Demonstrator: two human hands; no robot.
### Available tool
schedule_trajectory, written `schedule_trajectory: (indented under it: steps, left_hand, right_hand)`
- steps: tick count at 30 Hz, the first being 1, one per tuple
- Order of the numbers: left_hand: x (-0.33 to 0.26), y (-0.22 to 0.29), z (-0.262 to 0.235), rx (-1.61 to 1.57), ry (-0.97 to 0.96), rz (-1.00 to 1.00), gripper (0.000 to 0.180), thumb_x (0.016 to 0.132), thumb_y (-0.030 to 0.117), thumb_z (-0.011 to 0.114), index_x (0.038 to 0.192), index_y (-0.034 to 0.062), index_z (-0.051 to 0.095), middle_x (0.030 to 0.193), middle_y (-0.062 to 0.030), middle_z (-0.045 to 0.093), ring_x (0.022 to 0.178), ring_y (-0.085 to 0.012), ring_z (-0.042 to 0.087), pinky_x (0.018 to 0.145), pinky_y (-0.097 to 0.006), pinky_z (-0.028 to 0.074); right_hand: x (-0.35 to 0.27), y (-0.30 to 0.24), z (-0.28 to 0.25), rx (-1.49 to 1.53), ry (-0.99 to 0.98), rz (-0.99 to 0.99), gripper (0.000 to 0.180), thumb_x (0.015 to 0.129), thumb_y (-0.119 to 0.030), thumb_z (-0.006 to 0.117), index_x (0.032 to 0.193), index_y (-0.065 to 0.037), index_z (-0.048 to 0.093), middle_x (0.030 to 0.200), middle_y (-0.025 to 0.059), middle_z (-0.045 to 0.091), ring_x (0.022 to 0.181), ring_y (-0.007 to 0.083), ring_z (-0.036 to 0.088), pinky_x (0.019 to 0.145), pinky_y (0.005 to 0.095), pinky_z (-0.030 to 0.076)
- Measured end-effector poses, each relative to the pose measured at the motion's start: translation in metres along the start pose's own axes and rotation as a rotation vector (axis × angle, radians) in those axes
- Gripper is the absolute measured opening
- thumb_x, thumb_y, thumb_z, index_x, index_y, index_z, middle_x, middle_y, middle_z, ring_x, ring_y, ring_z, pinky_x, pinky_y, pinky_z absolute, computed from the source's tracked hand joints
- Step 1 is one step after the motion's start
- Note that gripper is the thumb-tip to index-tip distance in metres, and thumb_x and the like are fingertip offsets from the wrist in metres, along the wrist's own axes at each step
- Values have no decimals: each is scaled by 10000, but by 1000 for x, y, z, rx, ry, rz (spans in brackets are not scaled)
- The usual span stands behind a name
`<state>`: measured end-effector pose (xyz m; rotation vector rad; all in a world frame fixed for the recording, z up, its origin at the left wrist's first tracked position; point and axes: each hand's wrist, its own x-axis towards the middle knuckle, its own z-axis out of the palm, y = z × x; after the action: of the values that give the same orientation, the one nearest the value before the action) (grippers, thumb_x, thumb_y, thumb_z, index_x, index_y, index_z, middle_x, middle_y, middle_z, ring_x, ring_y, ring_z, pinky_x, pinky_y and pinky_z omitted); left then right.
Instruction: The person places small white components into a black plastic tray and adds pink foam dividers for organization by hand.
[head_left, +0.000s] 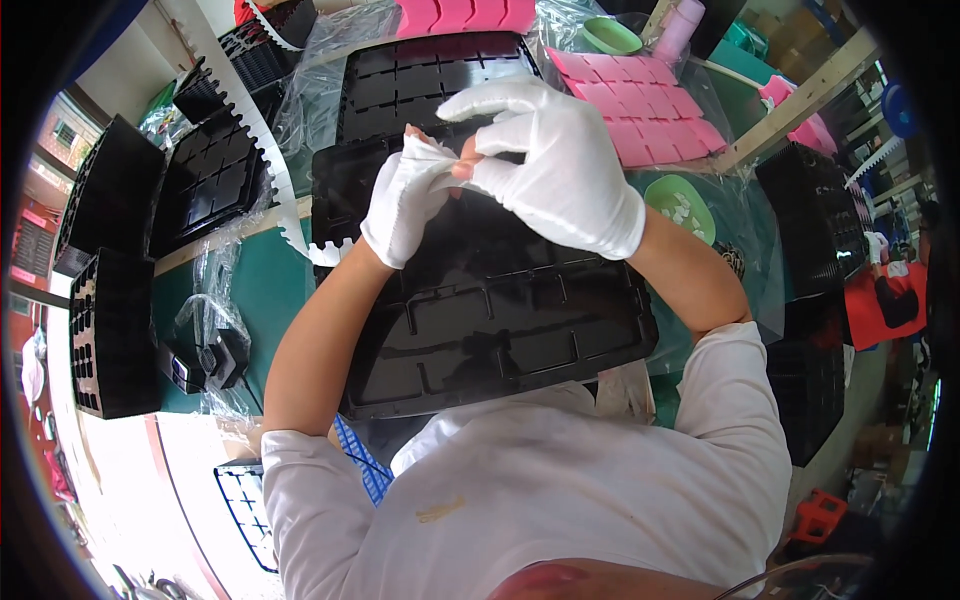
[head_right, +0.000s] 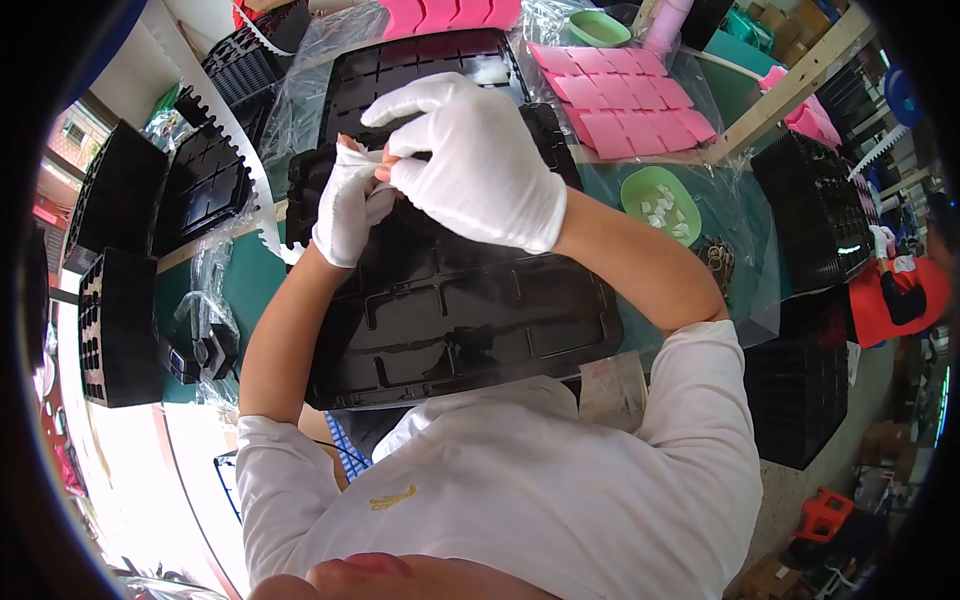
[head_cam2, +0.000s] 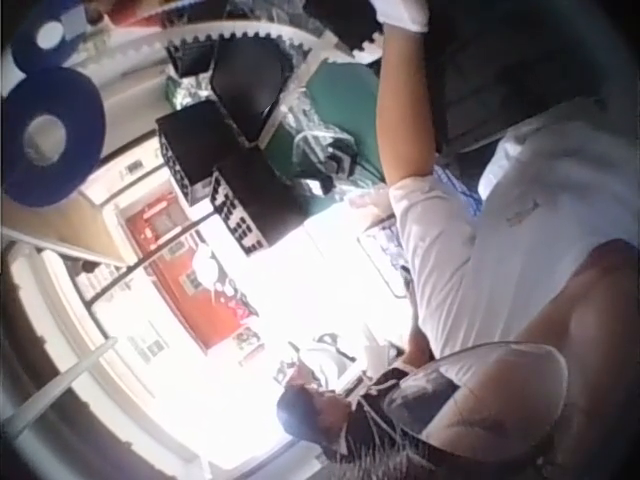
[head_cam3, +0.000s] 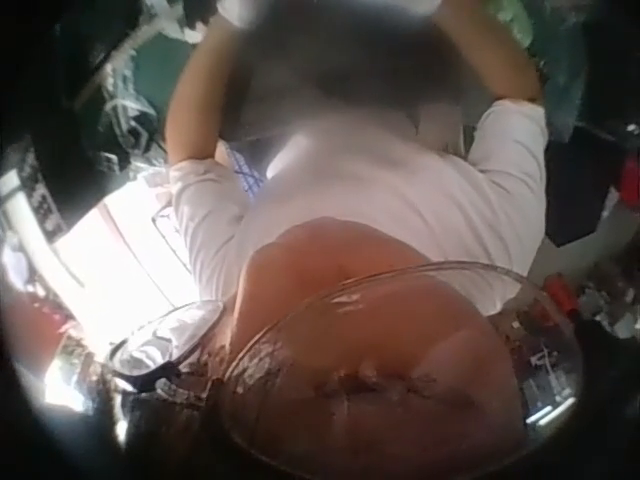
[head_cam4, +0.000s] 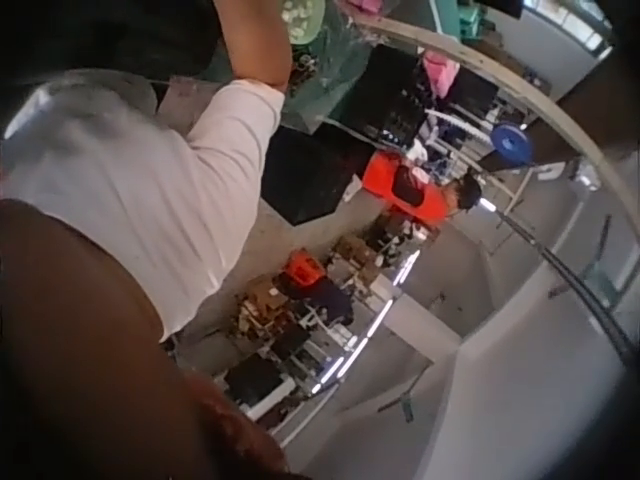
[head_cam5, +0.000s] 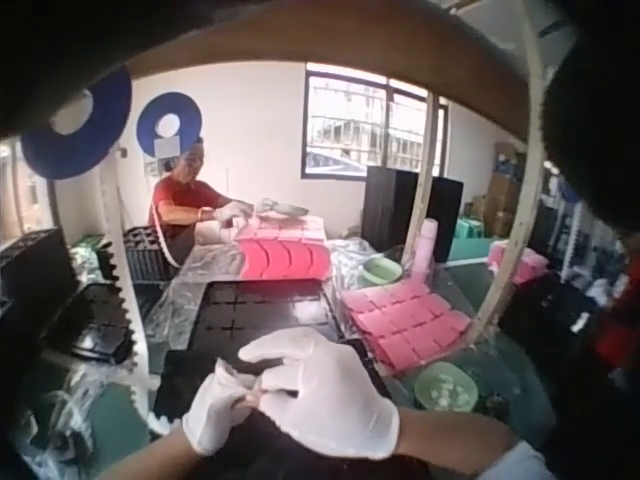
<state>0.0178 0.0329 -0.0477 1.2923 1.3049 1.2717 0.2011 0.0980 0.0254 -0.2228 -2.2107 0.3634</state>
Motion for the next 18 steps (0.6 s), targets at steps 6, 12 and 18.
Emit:
schedule_trajectory:
  steps: [6, 12, 18]
  left_hand:
    - [-5, 0, 5, 125, 41, 242, 556, 1050, 392, 385, 827, -22, 681, 736, -51, 608, 684, -142, 519, 659, -290, 409]
    - [-4, -1, 7, 82, 33, 231, 526, 1049, 350, 404, 867, -41, 704, 796, -73, 653, 733, -151, 560, 719, -295, 441]
    - [-10, 7, 10, 52, 23, 321, 483, 1048, 311, 427, 902, -57, 704, 835, -82, 679, 760, -144, 575, 743, -287, 448]
  right_hand:
    - [0, 3, -11, 149, -154, 91, 97, 743, -126, 755, 743, -30, 736, 1027, 125, 726, 887, 259, 693, 756, 332, 538]
    - [-3, 4, -19, 200, -232, 127, 136, 755, -136, 770, 764, -6, 731, 1042, 189, 712, 905, 285, 694, 757, 326, 536]
    - [-3, 1, -22, 482, -306, 373, 141, 790, -110, 762, 824, 26, 741, 1059, 176, 713, 881, 209, 674, 754, 286, 507]
